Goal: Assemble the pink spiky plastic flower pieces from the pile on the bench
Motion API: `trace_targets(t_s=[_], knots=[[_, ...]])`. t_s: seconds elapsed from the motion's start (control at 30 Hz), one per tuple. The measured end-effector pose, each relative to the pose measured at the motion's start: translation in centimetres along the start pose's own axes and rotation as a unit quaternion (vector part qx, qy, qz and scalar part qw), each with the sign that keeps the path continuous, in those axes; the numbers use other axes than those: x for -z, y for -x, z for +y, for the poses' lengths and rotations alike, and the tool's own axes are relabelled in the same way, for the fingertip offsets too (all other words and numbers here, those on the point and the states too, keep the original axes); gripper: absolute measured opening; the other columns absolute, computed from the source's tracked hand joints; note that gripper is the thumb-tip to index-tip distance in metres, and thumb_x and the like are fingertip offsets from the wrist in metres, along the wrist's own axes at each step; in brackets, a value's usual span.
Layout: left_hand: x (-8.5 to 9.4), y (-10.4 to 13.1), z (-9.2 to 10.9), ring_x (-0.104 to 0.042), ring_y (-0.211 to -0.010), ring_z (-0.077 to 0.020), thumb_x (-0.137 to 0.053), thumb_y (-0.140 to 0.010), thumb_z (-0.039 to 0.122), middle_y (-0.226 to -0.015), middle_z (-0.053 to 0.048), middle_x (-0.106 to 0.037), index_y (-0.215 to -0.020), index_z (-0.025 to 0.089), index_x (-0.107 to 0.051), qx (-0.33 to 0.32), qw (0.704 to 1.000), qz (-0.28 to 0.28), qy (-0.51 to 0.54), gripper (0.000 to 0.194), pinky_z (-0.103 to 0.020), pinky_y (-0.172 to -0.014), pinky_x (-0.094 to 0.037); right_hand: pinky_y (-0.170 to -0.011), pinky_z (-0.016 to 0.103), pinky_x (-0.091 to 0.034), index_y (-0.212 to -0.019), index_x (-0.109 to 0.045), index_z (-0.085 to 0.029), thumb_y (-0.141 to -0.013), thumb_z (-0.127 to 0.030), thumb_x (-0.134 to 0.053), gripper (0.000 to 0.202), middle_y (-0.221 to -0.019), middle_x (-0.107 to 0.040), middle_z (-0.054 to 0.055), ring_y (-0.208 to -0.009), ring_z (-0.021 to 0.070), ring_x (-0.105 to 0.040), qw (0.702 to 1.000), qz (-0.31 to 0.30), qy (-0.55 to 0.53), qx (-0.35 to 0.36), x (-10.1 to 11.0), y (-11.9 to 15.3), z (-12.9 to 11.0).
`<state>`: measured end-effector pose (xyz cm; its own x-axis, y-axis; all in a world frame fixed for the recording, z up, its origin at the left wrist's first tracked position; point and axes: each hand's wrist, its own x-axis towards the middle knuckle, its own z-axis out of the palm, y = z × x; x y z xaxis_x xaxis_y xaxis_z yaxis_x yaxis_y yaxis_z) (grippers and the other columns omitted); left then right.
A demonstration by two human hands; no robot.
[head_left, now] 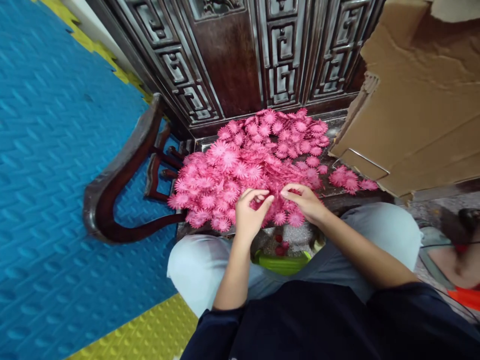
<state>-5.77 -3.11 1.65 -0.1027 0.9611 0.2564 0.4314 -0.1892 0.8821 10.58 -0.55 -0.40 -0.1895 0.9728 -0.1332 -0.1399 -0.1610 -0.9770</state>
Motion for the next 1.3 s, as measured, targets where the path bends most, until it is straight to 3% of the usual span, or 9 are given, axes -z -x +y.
trace_targets(t_s=[0.07,0.2,0.4,0.63,0.73,0.83,1.0,1.17,1.3], knots=[[-0.7,0.3,0.7,-0.053,-0.067,-0.0107,-0.067,-0.072,0.028,-0.071,0.001,-0.057,-0.078,0.018,-0.067,0.036,0.997,-0.036,0.051,0.012,-0.024,-0.068,-0.044,-0.078,0.03,-0.04,-0.066,-0.066,-0.019,-0.061,-0.036,-0.074,0.019,-0.067,-0.061,-0.002,-0.07,0.0129,-0.053,1.0,-0.002,0.001,0.002,0.0,0.1,-0.2],[-0.8,0.5,1.0,-0.053,-0.067,-0.0109,-0.07,-0.068,0.03,-0.071,0.0,-0.058,-0.076,0.018,-0.068,0.073,0.99,-0.046,0.11,0.015,-0.024,-0.068,-0.044,-0.078,0.03,-0.041,-0.066,-0.066,-0.019,-0.061,-0.036,-0.074,0.019,-0.067,-0.062,-0.002,-0.07,0.013,-0.054,1.0,-0.009,0.008,0.011,0.1,0.3,-0.7],[-1.0,0.8,1.0,-0.052,-0.064,-0.0111,-0.067,-0.07,0.03,-0.068,0.0,-0.058,-0.07,0.018,-0.067,0.078,0.99,-0.026,0.112,0.012,-0.024,-0.065,-0.043,-0.08,0.032,-0.042,-0.068,-0.067,-0.019,-0.065,-0.037,-0.071,0.018,-0.072,-0.066,0.0,-0.075,0.0155,-0.058,0.998,-0.045,0.038,0.021,0.1,0.6,-1.2],[-1.1,0.7,0.3,-0.052,-0.067,-0.0114,-0.064,-0.072,0.029,-0.068,0.001,-0.058,-0.069,0.018,-0.063,0.115,0.977,-0.023,0.177,0.011,-0.024,-0.068,-0.042,-0.08,0.031,-0.041,-0.069,-0.067,-0.019,-0.064,-0.035,-0.071,0.017,-0.073,-0.066,0.0,-0.075,0.0152,-0.056,0.999,-0.004,0.035,0.018,0.1,0.3,-0.7],[-0.9,0.4,-0.2,-0.049,-0.064,-0.0102,-0.064,-0.068,0.029,-0.065,0.002,-0.055,-0.068,0.018,-0.059,0.146,0.96,0.036,0.238,0.012,-0.022,-0.064,-0.04,-0.076,0.029,-0.04,-0.069,-0.066,-0.019,-0.063,-0.036,-0.071,0.019,-0.07,-0.063,-0.001,-0.07,0.0132,-0.053,0.999,0.043,0.007,0.016,0.4,-0.1,-0.3],[-0.1,-0.2,-1.1,-0.046,-0.06,-0.0084,-0.064,-0.068,0.03,-0.064,0.003,-0.05,-0.069,0.018,-0.056,0.139,0.95,0.131,0.245,0.015,-0.021,-0.061,-0.038,-0.069,0.028,-0.039,-0.071,-0.065,-0.019,-0.063,-0.04,-0.07,0.023,-0.069,-0.06,-0.002,-0.064,0.0112,-0.048,0.997,0.069,-0.021,0.005,0.8,-0.4,0.0],[2.5,-1.8,-4.1,-0.045,-0.063,-0.0082,-0.057,-0.075,0.036,-0.07,0.003,-0.05,-0.076,0.017,-0.053,0.109,0.938,0.313,0.101,0.019,-0.021,-0.064,-0.038,-0.068,0.027,-0.038,-0.072,-0.066,-0.02,-0.064,-0.041,-0.069,0.023,-0.067,-0.058,-0.002,-0.064,0.0114,-0.047,0.998,0.063,-0.008,0.011,0.9,-0.4,0.1],[3.9,-3.0,-7.3,-0.045,-0.065,-0.0083,-0.059,-0.075,0.027,-0.069,0.004,-0.044,-0.094,0.017,-0.051,0.142,0.931,0.336,0.024,0.023,-0.022,-0.069,-0.039,-0.074,0.029,-0.039,-0.069,-0.067,-0.02,-0.063,-0.039,-0.07,0.02,-0.069,-0.061,-0.002,-0.067,0.0121,-0.051,0.999,0.052,0.001,0.002,0.6,-0.4,0.3],[3.3,-2.9,-7.1,-0.044,-0.069,-0.0087,-0.06,-0.073,0.018,-0.074,0.004,-0.042,-0.105,0.018,-0.045,0.136,0.916,0.378,-0.008,0.035,-0.022,-0.071,-0.039,-0.078,0.031,-0.04,-0.071,-0.068,-0.021,-0.063,-0.04,-0.07,0.021,-0.072,-0.065,-0.001,-0.072,0.014,-0.054,0.999,0.05,0.014,0.0,0.5,-0.4,0.4]])
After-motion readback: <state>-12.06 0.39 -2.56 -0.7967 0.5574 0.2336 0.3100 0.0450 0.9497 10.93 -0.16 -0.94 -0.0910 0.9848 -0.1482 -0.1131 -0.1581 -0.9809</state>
